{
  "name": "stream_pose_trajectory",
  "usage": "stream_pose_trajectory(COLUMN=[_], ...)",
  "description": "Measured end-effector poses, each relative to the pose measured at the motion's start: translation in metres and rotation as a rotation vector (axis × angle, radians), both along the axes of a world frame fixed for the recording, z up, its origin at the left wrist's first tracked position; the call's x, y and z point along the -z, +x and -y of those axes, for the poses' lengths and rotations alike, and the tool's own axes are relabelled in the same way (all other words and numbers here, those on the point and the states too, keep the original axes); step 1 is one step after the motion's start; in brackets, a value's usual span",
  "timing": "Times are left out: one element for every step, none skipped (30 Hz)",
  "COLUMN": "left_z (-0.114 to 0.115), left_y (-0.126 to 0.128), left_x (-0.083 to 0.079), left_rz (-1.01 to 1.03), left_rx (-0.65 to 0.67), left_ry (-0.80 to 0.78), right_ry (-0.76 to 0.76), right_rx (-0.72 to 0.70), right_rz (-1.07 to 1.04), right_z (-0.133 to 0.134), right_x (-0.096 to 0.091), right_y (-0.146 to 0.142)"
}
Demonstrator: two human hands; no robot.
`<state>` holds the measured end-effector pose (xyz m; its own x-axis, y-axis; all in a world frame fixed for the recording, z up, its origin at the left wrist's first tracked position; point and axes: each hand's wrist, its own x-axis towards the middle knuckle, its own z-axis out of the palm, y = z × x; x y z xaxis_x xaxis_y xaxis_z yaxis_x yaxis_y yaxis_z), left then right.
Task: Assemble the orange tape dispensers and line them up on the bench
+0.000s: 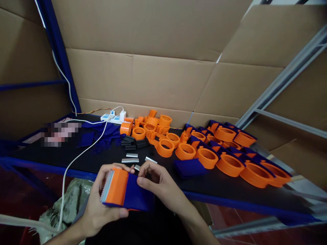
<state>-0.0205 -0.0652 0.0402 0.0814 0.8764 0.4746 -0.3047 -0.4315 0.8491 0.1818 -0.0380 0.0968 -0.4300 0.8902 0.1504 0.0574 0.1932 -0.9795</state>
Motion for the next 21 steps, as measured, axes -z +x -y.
stream_pose_trajectory(left_z=[0.001,0.001,0.002,0.003,0.003,0.003,0.003,0.003,0.003,0.002,0.001,0.0,-0.001,-0.002,-0.004,-0.006,-0.007,-0.009,-0.01,-0.01,-0.009], left_y=[0.002,0.003,0.005,0.006,0.008,0.009,0.009,0.01,0.01,0.011,0.011,0.012,0.013,0.014,0.015,0.016,0.017,0.018,0.019,0.019,0.02], left_x=[0.001,0.002,0.003,0.003,0.004,0.004,0.003,0.002,0.001,-0.001,-0.002,-0.004,-0.005,-0.006,-0.006,-0.007,-0.007,-0.008,-0.009,-0.011,-0.012], left_rz=[0.045,0.094,0.149,0.212,0.259,0.296,0.318,0.325,0.323,0.322,0.318,0.312,0.304,0.297,0.293,0.289,0.286,0.292,0.274,0.248,0.224], left_rx=[0.011,0.022,0.031,0.026,0.009,-0.012,-0.033,-0.044,-0.039,-0.018,0.022,0.074,0.123,0.163,0.187,0.197,0.203,0.2,0.23,0.27,0.298], left_ry=[-0.068,-0.151,-0.238,-0.301,-0.361,-0.404,-0.434,-0.454,-0.459,-0.446,-0.421,-0.386,-0.351,-0.322,-0.301,-0.295,-0.309,-0.318,-0.361,-0.414,-0.415], right_ry=[0.116,0.239,0.356,0.455,0.533,0.593,0.636,0.669,0.696,0.719,0.736,0.745,0.752,0.752,0.745,0.741,0.745,0.731,0.72,0.696,0.669], right_rx=[0.083,0.152,0.19,0.195,0.174,0.139,0.11,0.099,0.098,0.097,0.097,0.1,0.11,0.14,0.182,0.253,0.359,0.463,0.574,0.67,0.775], right_rz=[0.072,0.142,0.209,0.275,0.344,0.418,0.493,0.561,0.616,0.651,0.665,0.661,0.649,0.639,0.652,0.693,0.74,0.803,0.875,0.963,1.043], right_z=[0.003,0.006,0.011,0.016,0.022,0.028,0.034,0.038,0.041,0.041,0.039,0.034,0.026,0.014,-0.002,-0.02,-0.04,-0.063,-0.086,-0.109,-0.131], right_x=[-0.002,-0.005,-0.007,-0.009,-0.01,-0.011,-0.011,-0.012,-0.013,-0.015,-0.019,-0.026,-0.034,-0.045,-0.056,-0.069,-0.081,-0.092,-0.101,-0.109,-0.113], right_y=[0.0,0.0,0.0,0.0,0.0,0.0,0.0,0.001,0.003,0.005,0.01,0.016,0.025,0.037,0.052,0.07,0.09,0.112,0.135,0.158,0.178])
